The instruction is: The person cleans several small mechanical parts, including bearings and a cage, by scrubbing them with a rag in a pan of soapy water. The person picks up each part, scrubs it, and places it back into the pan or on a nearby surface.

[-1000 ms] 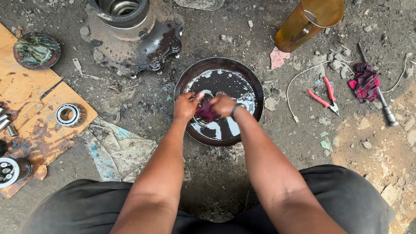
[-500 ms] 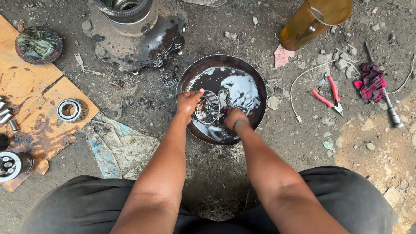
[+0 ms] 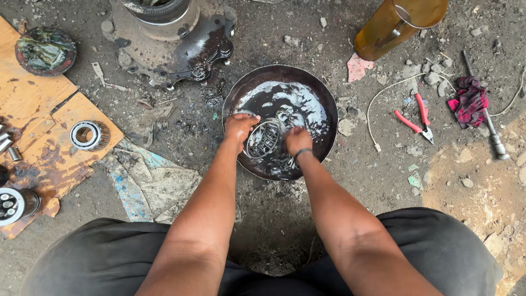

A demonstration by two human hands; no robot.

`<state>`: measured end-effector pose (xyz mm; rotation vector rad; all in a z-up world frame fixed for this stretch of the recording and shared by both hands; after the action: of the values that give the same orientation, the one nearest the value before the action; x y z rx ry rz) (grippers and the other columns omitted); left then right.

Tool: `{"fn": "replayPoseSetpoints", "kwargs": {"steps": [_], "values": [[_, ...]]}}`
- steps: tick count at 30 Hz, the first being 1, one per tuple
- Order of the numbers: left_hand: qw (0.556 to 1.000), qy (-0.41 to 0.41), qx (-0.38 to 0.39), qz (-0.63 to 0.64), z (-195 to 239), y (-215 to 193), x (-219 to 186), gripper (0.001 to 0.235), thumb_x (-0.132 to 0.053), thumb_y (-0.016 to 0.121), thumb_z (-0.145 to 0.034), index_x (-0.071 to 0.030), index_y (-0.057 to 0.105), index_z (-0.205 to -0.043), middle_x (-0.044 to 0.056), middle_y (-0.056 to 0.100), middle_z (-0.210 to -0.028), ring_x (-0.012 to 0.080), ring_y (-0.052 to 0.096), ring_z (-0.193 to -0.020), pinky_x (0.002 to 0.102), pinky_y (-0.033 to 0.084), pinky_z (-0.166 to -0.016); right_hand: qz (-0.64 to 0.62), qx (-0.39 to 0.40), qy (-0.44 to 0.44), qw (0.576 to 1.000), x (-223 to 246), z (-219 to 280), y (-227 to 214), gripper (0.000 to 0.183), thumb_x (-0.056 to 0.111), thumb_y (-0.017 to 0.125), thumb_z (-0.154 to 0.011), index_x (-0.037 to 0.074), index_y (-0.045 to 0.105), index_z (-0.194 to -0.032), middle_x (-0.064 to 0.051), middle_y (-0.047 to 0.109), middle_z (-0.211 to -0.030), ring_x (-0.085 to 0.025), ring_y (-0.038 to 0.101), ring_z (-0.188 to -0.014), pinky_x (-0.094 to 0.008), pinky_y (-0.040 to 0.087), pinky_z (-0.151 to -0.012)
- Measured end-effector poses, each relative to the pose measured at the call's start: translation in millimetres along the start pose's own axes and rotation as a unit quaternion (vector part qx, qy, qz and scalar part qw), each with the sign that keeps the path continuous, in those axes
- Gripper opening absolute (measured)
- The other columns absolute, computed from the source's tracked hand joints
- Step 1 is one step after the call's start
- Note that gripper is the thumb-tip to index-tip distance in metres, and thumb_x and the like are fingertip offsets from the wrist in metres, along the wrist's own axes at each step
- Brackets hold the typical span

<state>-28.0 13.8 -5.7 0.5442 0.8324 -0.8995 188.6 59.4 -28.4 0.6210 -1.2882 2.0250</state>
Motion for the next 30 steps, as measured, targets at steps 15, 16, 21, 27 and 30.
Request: {"fn": "replayPoseSetpoints", "kwargs": {"steps": [15,16,21,27,30], "values": [[0.997,-0.035,-0.041,-0.050,7,31,-10,0.023,-0.024,0.071,-0.092,-0.006,0.066,-0.077,0.004,0.056,-0.059,0.0154,0.048,-0.044,0.035,0.032,-0.036,0.213,-0.009,-0.392,0.895,71,61,8,0.024,0.007,0.067,-0.075,0.002,0.071,-0.098,-0.024,0.068,-0.104,-0.042,0.068,-0.096,-0.047,0.057,-0.085],[0.999,-0.027,-0.024,-0.022,11,34,-12,0.022,-0.021,0.071,-0.091,-0.006,0.065,-0.077,0.005,0.055,-0.059,0.0159,0.047,-0.044,0.035,0.031,-0.036,0.229,-0.002,-0.380,0.896,70,66,6,0.021,0.008,0.067,-0.077,0.003,0.072,-0.097,-0.024,0.067,-0.107,-0.041,0.069,-0.097,-0.047,0.057,-0.087],[1.000,0.014,-0.012,-0.010,19,44,-34,0.020,-0.015,0.071,-0.087,-0.004,0.064,-0.072,0.007,0.059,-0.062,0.0181,0.048,-0.047,0.037,0.032,-0.039,0.174,-0.010,-0.396,0.902,86,67,-7,0.023,0.008,0.068,-0.079,0.003,0.073,-0.100,-0.024,0.069,-0.102,-0.042,0.068,-0.094,-0.048,0.057,-0.083],[0.991,0.126,-0.009,0.038,25,40,-48,0.023,-0.012,0.071,-0.087,-0.001,0.064,-0.068,0.008,0.067,-0.068,0.0141,0.057,-0.057,0.034,0.045,-0.051,-0.003,0.171,-0.281,0.944,89,32,7,0.029,-0.004,0.065,-0.074,0.000,0.073,-0.102,-0.016,0.074,-0.085,-0.033,0.070,-0.078,-0.043,0.056,-0.070],[0.985,0.163,-0.053,0.009,30,41,-61,0.026,-0.013,0.071,-0.086,0.000,0.062,-0.065,0.007,0.063,-0.062,0.0138,0.054,-0.053,0.037,0.042,-0.049,-0.229,0.267,-0.134,0.927,84,23,12,0.022,-0.007,0.060,-0.081,-0.003,0.069,-0.101,-0.009,0.073,-0.082,-0.020,0.067,-0.068,-0.034,0.054,-0.060]]}}
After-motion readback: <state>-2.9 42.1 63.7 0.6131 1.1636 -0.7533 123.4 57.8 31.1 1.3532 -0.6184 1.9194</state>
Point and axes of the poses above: each hand's wrist, its own z-axis away from the middle knuckle, its own y-axis out of the palm, x = y × z, the point moved 2 cm from there along -z, towards the middle knuckle
